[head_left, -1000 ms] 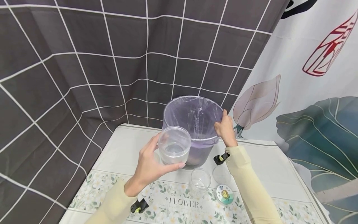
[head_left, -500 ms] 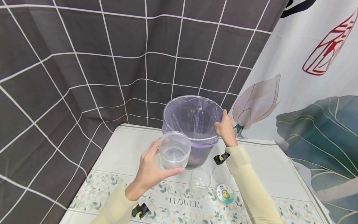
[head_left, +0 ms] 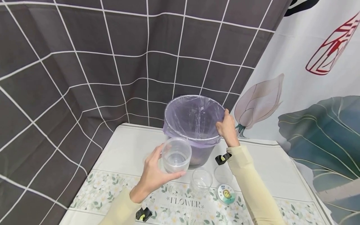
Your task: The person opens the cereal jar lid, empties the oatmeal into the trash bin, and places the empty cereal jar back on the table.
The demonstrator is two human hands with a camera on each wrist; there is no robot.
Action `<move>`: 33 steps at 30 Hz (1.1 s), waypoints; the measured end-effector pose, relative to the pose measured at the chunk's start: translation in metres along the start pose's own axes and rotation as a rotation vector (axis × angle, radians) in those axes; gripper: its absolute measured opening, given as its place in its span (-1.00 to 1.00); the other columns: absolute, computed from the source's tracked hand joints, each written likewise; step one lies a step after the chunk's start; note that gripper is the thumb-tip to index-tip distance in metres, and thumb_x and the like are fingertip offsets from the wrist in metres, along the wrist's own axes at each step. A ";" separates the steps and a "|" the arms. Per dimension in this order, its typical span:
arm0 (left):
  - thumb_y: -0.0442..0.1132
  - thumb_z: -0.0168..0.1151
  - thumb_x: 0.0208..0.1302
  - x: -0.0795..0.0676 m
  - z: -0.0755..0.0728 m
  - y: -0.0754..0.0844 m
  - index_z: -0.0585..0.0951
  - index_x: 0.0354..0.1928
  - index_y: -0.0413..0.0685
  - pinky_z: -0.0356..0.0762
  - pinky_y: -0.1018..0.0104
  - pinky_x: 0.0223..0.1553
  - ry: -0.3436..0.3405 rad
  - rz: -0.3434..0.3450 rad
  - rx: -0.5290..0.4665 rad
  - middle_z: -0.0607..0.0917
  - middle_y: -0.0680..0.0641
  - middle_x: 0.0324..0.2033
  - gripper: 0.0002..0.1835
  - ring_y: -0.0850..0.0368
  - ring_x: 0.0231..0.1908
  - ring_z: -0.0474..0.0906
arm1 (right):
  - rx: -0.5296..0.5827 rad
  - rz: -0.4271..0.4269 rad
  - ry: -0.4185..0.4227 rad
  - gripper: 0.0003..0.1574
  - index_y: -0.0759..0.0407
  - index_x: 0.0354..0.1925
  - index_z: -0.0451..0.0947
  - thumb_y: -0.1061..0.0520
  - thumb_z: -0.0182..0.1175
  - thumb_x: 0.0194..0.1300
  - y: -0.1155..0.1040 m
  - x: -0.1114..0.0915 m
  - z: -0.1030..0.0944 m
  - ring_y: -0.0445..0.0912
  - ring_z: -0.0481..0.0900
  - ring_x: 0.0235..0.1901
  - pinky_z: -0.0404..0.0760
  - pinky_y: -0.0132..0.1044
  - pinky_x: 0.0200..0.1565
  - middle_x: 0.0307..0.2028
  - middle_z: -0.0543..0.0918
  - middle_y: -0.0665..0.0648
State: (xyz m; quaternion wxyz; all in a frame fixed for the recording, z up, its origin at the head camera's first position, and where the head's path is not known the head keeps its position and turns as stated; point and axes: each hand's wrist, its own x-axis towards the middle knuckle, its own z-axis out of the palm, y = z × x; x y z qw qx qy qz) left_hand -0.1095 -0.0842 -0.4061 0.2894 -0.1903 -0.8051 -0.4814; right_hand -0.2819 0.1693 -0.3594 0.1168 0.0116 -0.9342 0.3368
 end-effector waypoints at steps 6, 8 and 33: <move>0.13 0.55 -0.44 -0.007 0.004 -0.005 0.32 0.25 0.04 0.52 0.18 -0.06 -0.025 -0.040 0.014 0.55 0.02 -0.03 0.06 0.12 -0.07 0.49 | 0.001 0.002 -0.002 -0.07 0.46 0.31 -0.02 0.32 -0.06 -0.10 0.000 0.001 0.001 0.35 0.41 0.00 0.42 0.16 0.04 0.01 0.39 0.60; 0.14 0.55 -0.43 -0.011 0.006 -0.007 0.32 0.25 0.05 0.53 0.19 -0.09 -0.039 -0.062 0.021 0.54 0.04 -0.03 0.06 0.14 -0.07 0.49 | 0.004 0.002 -0.005 -0.07 0.46 0.31 -0.02 0.32 -0.06 -0.10 0.001 0.001 0.001 0.34 0.40 0.00 0.41 0.16 0.05 0.01 0.38 0.60; 0.13 0.53 -0.39 -0.068 0.035 -0.039 0.30 0.21 -0.01 0.54 0.11 -0.06 -0.133 -0.314 0.017 0.47 0.00 0.06 0.01 0.06 -0.01 0.47 | 0.008 0.015 -0.019 -0.05 0.45 0.34 -0.09 0.33 -0.07 -0.07 -0.001 0.000 -0.001 0.33 0.31 0.12 0.33 0.13 0.15 0.11 0.31 0.59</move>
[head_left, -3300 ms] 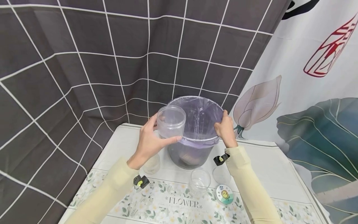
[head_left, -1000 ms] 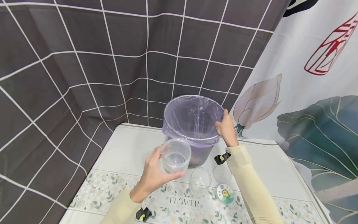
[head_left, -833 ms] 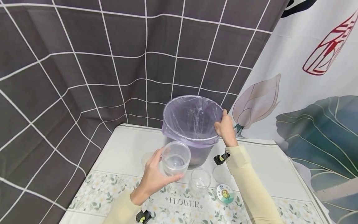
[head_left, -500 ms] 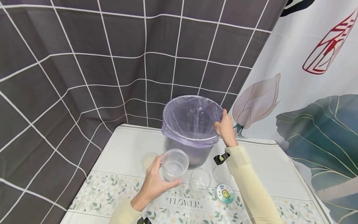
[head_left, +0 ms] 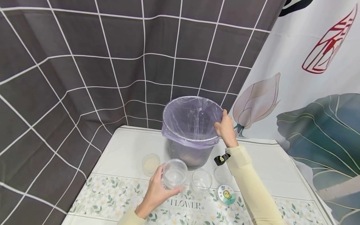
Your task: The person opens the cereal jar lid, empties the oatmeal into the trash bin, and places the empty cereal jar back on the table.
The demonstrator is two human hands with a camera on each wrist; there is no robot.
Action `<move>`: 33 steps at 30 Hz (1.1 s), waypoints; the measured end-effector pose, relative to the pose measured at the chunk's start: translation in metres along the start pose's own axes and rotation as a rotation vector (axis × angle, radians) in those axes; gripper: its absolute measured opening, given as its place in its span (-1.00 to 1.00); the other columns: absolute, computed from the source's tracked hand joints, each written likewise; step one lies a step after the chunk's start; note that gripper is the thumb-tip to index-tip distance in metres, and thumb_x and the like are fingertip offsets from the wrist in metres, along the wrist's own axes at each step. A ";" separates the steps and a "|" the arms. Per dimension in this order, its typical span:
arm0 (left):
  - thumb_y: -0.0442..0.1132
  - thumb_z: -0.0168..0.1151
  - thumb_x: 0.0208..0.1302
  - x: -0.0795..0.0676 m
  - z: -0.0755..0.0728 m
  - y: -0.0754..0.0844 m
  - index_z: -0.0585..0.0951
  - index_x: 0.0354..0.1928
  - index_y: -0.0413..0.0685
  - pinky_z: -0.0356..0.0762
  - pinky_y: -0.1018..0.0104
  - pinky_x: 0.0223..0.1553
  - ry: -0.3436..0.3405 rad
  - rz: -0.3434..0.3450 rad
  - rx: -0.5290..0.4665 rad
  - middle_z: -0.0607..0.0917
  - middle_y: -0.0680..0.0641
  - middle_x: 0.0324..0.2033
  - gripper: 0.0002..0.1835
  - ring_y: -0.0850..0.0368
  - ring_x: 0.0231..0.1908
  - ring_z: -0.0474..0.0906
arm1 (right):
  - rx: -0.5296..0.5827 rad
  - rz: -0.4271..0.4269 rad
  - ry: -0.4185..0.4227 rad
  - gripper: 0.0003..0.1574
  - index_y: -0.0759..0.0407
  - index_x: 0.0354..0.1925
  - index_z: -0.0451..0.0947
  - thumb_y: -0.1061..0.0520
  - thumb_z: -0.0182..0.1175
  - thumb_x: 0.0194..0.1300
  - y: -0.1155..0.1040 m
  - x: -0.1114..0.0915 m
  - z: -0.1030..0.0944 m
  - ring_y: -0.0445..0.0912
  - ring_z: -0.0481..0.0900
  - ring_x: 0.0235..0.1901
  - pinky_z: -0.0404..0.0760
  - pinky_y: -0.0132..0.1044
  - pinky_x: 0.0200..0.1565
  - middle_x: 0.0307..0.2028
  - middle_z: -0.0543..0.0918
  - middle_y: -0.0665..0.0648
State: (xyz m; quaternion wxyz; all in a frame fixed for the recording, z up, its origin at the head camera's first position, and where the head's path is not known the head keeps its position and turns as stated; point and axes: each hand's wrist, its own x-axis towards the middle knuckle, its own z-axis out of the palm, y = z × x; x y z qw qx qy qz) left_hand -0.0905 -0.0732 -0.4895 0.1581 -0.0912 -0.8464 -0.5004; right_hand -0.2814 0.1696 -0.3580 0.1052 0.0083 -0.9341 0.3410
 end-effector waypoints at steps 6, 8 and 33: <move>0.10 0.54 -0.39 -0.006 0.006 -0.008 0.29 0.20 -0.05 0.53 0.06 -0.07 -0.018 -0.056 0.002 0.49 -0.07 0.04 0.01 0.02 -0.02 0.48 | 0.003 0.010 -0.005 -0.04 0.43 0.35 -0.10 0.33 -0.07 -0.06 0.000 0.000 0.000 0.33 0.29 0.14 0.31 0.13 0.17 0.14 0.29 0.58; 0.07 0.54 -0.38 -0.007 0.008 -0.011 0.29 0.21 -0.07 0.53 0.05 -0.07 -0.029 -0.075 0.000 0.48 -0.08 0.04 0.01 0.02 -0.03 0.48 | 0.008 0.011 -0.006 -0.04 0.43 0.35 -0.10 0.33 -0.06 -0.06 -0.001 0.000 0.000 0.33 0.29 0.14 0.30 0.13 0.17 0.14 0.29 0.58; 0.00 0.55 -0.46 -0.021 0.039 -0.045 0.30 0.16 -0.02 0.39 -0.13 0.04 -0.093 -0.224 0.033 0.52 -0.12 0.01 -0.01 -0.12 0.01 0.46 | 0.020 -0.003 0.012 -0.04 0.45 0.34 -0.09 0.33 -0.06 -0.08 0.001 -0.001 0.001 0.33 0.30 0.13 0.32 0.13 0.16 0.13 0.29 0.58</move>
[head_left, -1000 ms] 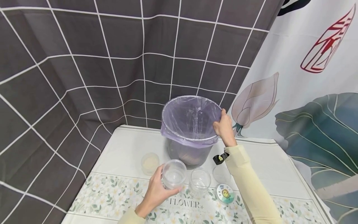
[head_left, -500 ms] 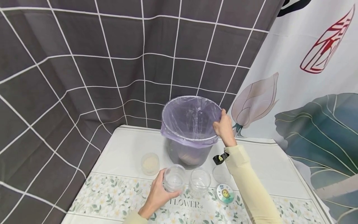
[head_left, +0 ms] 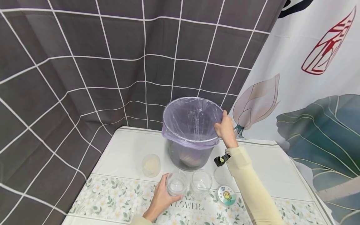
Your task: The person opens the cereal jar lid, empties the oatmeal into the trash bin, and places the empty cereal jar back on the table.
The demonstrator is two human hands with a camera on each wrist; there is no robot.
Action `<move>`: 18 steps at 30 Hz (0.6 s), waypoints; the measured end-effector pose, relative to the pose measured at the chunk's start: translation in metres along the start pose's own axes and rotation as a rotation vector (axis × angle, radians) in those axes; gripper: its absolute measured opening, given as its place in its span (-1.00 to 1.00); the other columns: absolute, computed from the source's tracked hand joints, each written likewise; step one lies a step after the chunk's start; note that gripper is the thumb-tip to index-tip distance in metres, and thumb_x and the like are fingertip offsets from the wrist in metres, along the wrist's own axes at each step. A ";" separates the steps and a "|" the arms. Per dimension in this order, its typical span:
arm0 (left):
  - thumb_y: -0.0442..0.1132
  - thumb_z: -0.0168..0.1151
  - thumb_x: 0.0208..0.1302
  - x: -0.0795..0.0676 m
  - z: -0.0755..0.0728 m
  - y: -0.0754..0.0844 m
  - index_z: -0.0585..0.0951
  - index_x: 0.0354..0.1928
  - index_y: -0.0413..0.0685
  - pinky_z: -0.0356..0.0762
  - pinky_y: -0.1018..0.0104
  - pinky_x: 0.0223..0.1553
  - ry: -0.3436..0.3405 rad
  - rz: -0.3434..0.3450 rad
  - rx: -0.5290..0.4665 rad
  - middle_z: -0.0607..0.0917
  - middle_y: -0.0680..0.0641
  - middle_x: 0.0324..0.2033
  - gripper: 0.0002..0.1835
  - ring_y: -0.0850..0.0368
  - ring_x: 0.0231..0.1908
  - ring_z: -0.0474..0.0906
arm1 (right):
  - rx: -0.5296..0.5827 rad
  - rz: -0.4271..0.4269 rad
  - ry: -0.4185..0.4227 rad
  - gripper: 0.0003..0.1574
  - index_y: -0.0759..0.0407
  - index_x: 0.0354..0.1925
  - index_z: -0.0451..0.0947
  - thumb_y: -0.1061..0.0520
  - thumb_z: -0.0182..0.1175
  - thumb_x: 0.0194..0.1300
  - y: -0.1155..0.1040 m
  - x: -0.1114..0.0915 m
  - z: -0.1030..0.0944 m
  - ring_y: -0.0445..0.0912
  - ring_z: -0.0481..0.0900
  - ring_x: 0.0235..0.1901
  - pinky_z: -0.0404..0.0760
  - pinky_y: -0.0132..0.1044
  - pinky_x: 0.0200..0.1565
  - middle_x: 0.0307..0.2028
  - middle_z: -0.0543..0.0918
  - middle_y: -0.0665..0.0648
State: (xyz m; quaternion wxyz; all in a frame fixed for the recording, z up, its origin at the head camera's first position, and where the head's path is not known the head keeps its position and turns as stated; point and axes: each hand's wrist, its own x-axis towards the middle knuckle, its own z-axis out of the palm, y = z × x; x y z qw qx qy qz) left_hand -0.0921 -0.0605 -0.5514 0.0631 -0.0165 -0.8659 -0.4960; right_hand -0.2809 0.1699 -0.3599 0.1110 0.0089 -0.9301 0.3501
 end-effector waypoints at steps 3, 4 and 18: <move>0.01 0.56 -0.47 -0.001 0.003 -0.005 0.30 0.16 0.01 0.38 -0.11 0.06 0.003 -0.009 0.004 0.52 -0.11 0.02 -0.01 -0.10 0.02 0.46 | -0.001 0.001 0.000 -0.04 0.45 0.34 -0.09 0.33 -0.06 -0.08 0.000 -0.001 0.001 0.33 0.30 0.14 0.32 0.14 0.16 0.13 0.29 0.58; 0.01 0.56 -0.47 0.000 0.004 -0.006 0.30 0.16 0.01 0.38 -0.10 0.06 0.008 -0.008 0.006 0.52 -0.10 0.01 -0.01 -0.09 0.02 0.46 | 0.000 0.002 0.001 -0.04 0.45 0.34 -0.08 0.33 -0.06 -0.08 0.000 -0.001 0.001 0.33 0.30 0.14 0.32 0.14 0.16 0.13 0.29 0.58; -0.17 0.55 -0.47 0.006 0.020 -0.017 0.27 0.16 -0.02 0.31 -0.14 0.13 -0.034 -0.028 -0.032 0.50 -0.16 0.05 -0.02 -0.17 0.09 0.41 | 0.004 0.006 0.003 -0.03 0.47 0.34 -0.11 0.33 -0.07 -0.08 0.000 -0.002 0.000 0.33 0.24 0.18 0.25 0.11 0.21 0.17 0.25 0.58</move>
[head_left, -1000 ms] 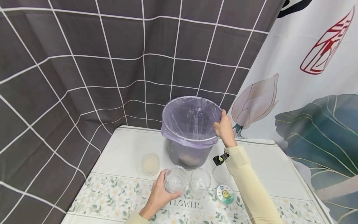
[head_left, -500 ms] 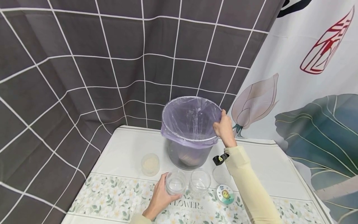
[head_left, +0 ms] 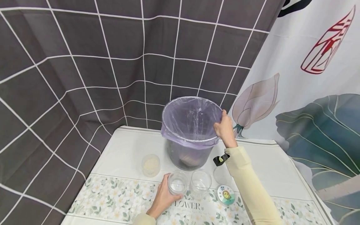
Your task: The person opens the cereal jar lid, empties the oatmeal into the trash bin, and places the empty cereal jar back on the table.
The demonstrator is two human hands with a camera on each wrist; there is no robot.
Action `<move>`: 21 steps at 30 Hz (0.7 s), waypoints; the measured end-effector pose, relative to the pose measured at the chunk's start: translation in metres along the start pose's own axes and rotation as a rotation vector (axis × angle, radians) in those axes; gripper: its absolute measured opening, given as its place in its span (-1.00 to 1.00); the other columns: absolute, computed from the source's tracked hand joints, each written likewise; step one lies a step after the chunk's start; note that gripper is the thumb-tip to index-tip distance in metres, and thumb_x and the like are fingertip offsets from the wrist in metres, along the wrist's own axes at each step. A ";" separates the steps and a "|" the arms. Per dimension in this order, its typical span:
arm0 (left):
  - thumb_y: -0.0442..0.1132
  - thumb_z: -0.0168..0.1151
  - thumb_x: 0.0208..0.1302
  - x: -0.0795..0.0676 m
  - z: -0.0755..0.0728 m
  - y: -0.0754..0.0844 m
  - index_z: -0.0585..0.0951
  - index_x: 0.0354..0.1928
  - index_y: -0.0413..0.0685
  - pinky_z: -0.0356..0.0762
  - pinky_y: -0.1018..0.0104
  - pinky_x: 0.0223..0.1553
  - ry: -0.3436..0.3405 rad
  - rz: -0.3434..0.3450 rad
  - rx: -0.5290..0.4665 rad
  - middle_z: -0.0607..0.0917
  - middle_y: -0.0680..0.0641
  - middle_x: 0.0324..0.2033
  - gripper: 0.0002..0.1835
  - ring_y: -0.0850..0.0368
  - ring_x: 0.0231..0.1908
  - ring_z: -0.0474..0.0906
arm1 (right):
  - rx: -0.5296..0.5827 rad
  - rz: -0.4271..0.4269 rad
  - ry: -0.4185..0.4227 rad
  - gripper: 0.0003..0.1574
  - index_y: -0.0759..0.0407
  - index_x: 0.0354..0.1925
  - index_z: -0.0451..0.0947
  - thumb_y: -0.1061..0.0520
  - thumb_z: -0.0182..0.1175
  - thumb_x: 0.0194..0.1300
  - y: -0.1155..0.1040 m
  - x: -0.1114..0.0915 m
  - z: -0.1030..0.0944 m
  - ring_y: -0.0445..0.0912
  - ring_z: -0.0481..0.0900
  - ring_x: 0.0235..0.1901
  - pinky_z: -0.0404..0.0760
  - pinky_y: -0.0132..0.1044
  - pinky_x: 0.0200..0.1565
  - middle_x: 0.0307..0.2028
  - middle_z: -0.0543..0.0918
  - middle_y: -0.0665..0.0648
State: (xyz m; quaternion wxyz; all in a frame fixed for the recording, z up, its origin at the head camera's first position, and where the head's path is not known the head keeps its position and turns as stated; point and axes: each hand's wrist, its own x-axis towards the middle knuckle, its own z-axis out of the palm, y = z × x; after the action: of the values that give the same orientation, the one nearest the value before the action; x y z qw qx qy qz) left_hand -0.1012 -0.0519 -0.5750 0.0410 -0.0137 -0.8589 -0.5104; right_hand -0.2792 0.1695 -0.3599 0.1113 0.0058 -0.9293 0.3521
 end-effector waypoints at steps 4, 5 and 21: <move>-0.19 0.55 -0.46 0.001 0.001 0.000 0.26 0.17 -0.06 0.30 -0.16 0.13 -0.013 -0.013 0.003 0.49 -0.20 0.06 0.00 -0.21 0.09 0.40 | 0.008 -0.005 -0.001 -0.03 0.46 0.34 -0.11 0.33 -0.07 -0.08 -0.001 -0.001 0.000 0.34 0.26 0.16 0.28 0.13 0.19 0.16 0.26 0.58; -0.19 0.55 -0.47 0.001 0.001 -0.001 0.26 0.17 -0.07 0.29 -0.17 0.13 -0.015 -0.015 0.004 0.48 -0.21 0.06 0.00 -0.22 0.08 0.40 | 0.009 -0.006 0.000 -0.03 0.46 0.34 -0.11 0.33 -0.07 -0.08 -0.001 -0.001 0.000 0.34 0.26 0.16 0.28 0.13 0.19 0.16 0.27 0.58; -0.16 0.56 -0.47 0.000 0.004 -0.009 0.25 0.17 -0.08 0.31 -0.16 0.11 -0.018 -0.026 0.020 0.49 -0.20 0.05 0.01 -0.21 0.06 0.40 | 0.006 -0.011 0.009 -0.02 0.46 0.34 -0.09 0.33 -0.07 -0.10 0.001 0.001 0.001 0.33 0.30 0.14 0.31 0.12 0.17 0.15 0.28 0.58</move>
State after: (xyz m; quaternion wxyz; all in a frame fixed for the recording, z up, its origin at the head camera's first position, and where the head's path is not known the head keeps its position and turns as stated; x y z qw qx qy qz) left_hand -0.1026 -0.0526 -0.5853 0.0267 -0.0066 -0.8645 -0.5019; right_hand -0.2806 0.1696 -0.3607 0.1175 0.0099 -0.9277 0.3543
